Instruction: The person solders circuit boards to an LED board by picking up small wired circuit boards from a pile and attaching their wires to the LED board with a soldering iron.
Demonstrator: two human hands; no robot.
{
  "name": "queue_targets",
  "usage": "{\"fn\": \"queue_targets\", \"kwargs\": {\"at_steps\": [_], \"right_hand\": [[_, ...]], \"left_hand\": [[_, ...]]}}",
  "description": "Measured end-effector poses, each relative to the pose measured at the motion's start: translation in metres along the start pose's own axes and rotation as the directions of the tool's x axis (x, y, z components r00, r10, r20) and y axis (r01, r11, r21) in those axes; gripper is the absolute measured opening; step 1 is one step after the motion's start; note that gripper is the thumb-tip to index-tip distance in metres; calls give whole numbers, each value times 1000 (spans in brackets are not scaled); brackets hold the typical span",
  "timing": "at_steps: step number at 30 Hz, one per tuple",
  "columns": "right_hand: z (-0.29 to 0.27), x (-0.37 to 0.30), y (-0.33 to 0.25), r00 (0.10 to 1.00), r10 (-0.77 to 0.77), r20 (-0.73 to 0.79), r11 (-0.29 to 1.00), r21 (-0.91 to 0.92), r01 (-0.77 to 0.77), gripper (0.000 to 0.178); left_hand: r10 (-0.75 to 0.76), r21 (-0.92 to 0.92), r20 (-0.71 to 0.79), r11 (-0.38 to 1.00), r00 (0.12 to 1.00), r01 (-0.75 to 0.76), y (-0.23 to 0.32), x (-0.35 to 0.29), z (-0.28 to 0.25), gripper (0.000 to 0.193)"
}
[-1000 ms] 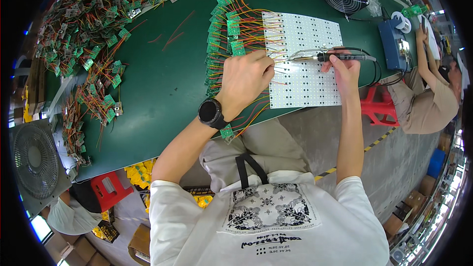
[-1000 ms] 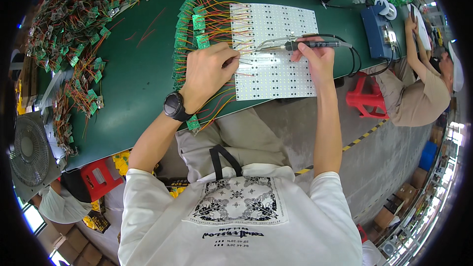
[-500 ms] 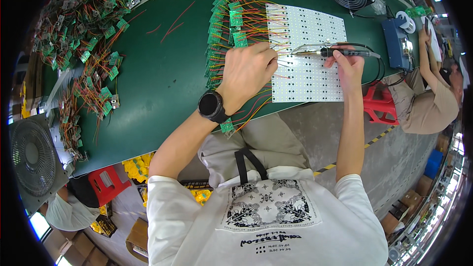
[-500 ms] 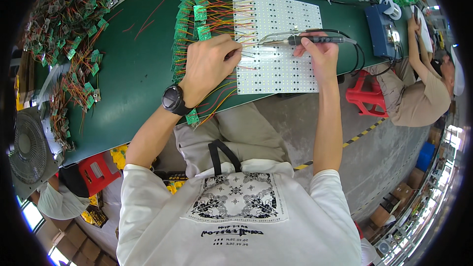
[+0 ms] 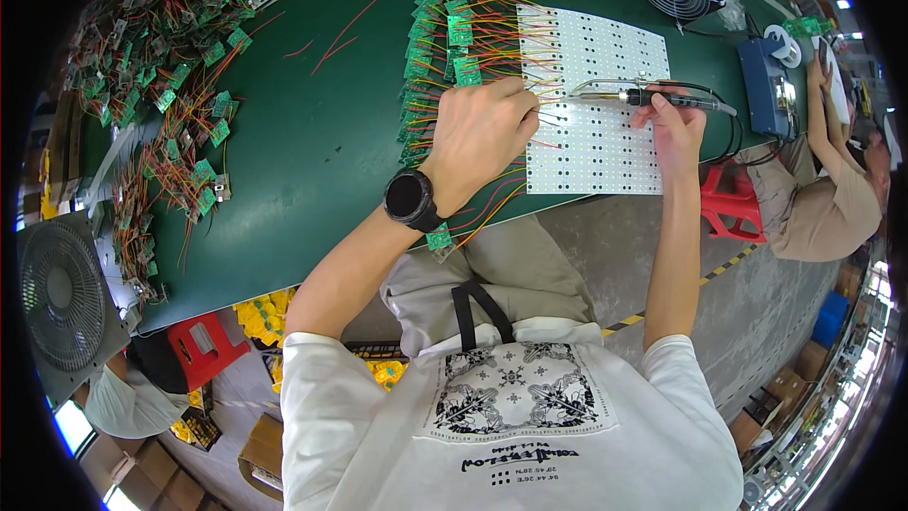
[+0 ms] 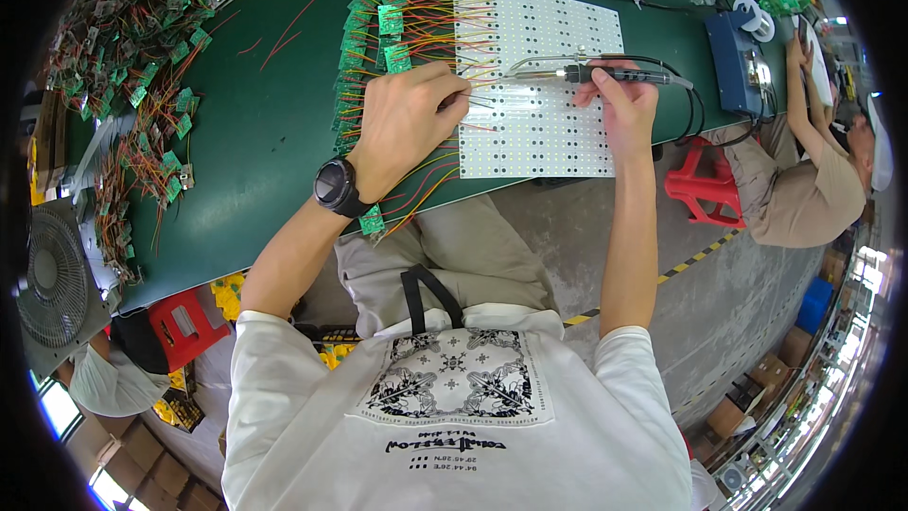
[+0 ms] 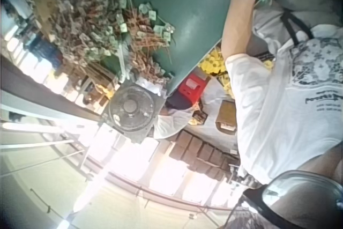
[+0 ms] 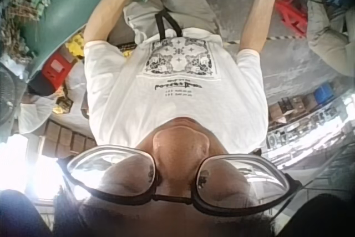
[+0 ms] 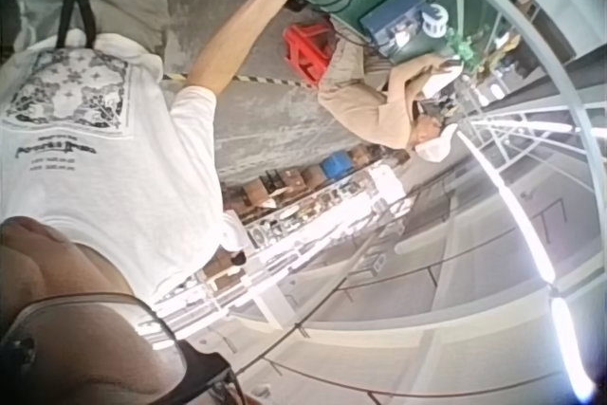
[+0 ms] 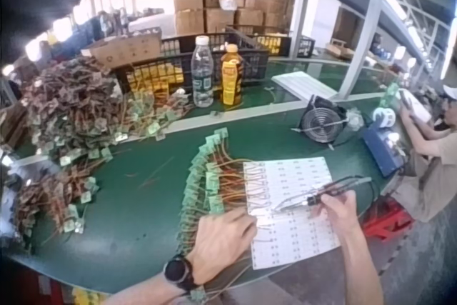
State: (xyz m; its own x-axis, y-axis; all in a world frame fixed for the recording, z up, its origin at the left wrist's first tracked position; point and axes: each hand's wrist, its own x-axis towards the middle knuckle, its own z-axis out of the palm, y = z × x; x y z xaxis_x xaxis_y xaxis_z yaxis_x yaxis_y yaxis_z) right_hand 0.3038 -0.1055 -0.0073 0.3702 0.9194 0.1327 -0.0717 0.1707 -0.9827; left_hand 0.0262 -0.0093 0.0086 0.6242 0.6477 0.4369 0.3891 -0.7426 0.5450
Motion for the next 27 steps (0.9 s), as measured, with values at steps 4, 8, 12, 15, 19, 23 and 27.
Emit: {"fn": "queue_targets", "kwargs": {"at_steps": [4, 8, 12, 15, 19, 23, 27], "right_hand": [[-4, 4, 4, 999, 20, -47, 998, 57, -17, 22], [6, 4, -1, 987, 20, -158, 991, 133, 1, 22], [4, 5, 1, 983, 29, -183, 989, 150, -1, 22], [3, 6, 4, 982, 21, -188, 992, 128, 3, 21], [3, 7, 4, 984, 17, -178, 991, 135, 8, 21], [3, 8, 5, 984, -13, -176, 995, 99, 31, 19], [15, 3, -1, 957, -183, -225, 982, -91, 167, 18]], "left_hand": [[70, -56, -39, 996, 997, -72, 2, 3, -1, 10], [99, -153, -8, 983, 995, -99, 3, 6, -6, 12], [68, -323, 113, 946, 991, -28, 3, 9, -12, 15], [59, -305, 179, 952, 982, -2, 0, 10, -10, 17], [59, -186, 154, 982, 986, -30, 3, 9, -9, 18], [121, -179, 77, 978, 990, -106, 2, 9, -6, 16], [169, -101, -4, 980, 986, -169, -3, 7, -2, 13]]}}
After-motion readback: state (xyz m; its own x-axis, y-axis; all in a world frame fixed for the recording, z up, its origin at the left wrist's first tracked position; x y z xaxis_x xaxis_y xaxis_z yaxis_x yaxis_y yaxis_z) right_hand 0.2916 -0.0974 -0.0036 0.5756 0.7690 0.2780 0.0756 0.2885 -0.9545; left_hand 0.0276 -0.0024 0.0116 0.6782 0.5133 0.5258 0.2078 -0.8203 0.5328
